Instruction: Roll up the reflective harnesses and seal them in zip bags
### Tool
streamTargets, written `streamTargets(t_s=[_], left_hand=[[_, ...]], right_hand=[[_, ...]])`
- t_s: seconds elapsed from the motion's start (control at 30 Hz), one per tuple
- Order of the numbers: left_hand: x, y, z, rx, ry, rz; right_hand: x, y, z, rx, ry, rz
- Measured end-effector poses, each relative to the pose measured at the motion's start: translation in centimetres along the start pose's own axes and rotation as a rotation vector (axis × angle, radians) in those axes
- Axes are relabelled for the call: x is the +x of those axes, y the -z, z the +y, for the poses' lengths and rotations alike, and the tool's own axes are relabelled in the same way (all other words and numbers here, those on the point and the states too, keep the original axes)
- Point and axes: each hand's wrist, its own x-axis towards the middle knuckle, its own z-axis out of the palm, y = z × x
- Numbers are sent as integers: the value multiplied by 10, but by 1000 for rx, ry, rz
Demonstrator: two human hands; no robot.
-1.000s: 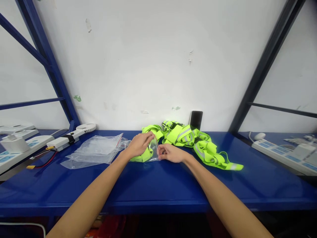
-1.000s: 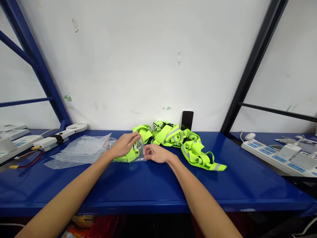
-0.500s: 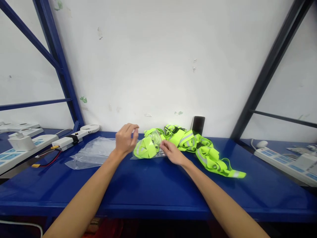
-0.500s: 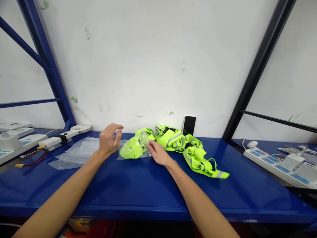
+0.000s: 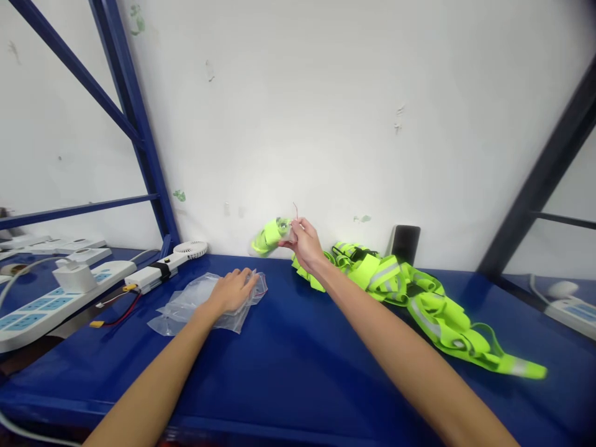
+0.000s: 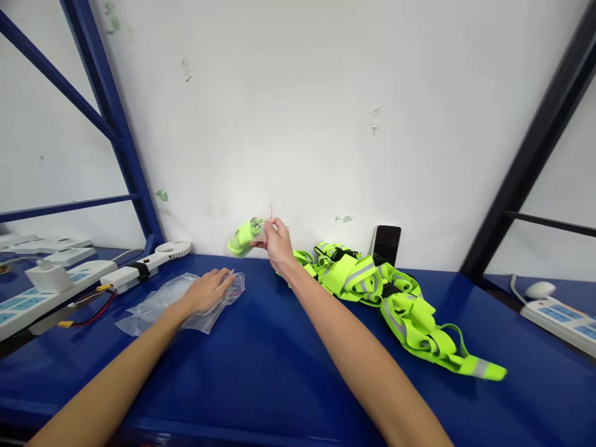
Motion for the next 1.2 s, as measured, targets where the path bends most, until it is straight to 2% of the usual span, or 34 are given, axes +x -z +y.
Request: streamTargets(t_s=[0.1, 0.2, 0.33, 0.37, 0.43, 0.5, 0.6, 0.67, 0.73, 0.8, 0.9, 0.97, 1.03, 1.07, 1.13, 1.2], left_hand=[[-4, -1, 3, 27, -10, 36], [-6, 0, 4, 48, -18, 52], [-6, -1, 5, 78, -18, 52], [-6, -1, 5, 80, -16, 55], [-6, -1, 7, 79, -10, 67], [-6, -1, 9, 74, -9, 88], [-7, 0, 12, 60, -18, 129], [-8, 2, 14, 50, -20, 172], [-9, 5, 16, 42, -36, 212], [-10, 8, 17, 38, -59, 242], [-11, 13, 17, 44, -63, 271], [-11, 15, 17, 47, -54, 282], [-10, 16, 17, 31, -37, 269], [-9, 16, 16, 14, -24, 250], [-7, 18, 14, -13, 1, 226], [-7, 23, 13, -4, 13, 299]], right_hand=[[23, -31, 33, 182, -155, 48], [29, -49, 71, 132, -265, 35], [29, -47, 109, 50, -279, 106], [30, -43, 114, -31, -271, 120], [31, -31, 118, -346, -237, 109], [29, -18, 117, -726, -215, 76], [22, -8, 113, -1006, -260, 83], [20, -11, 112, -1088, -296, 43], [21, -20, 112, -1160, -293, -58], [23, -30, 109, -1164, -263, -147], [23, -33, 93, -1179, -193, -194], [21, -22, 73, -1269, -72, -219], [17, -3, 49, -1396, 75, -233], [14, 8, 37, -1478, 99, -236], [4, 30, 18, -1602, 35, -206], [-15, 46, 9, -1631, -62, -203]])
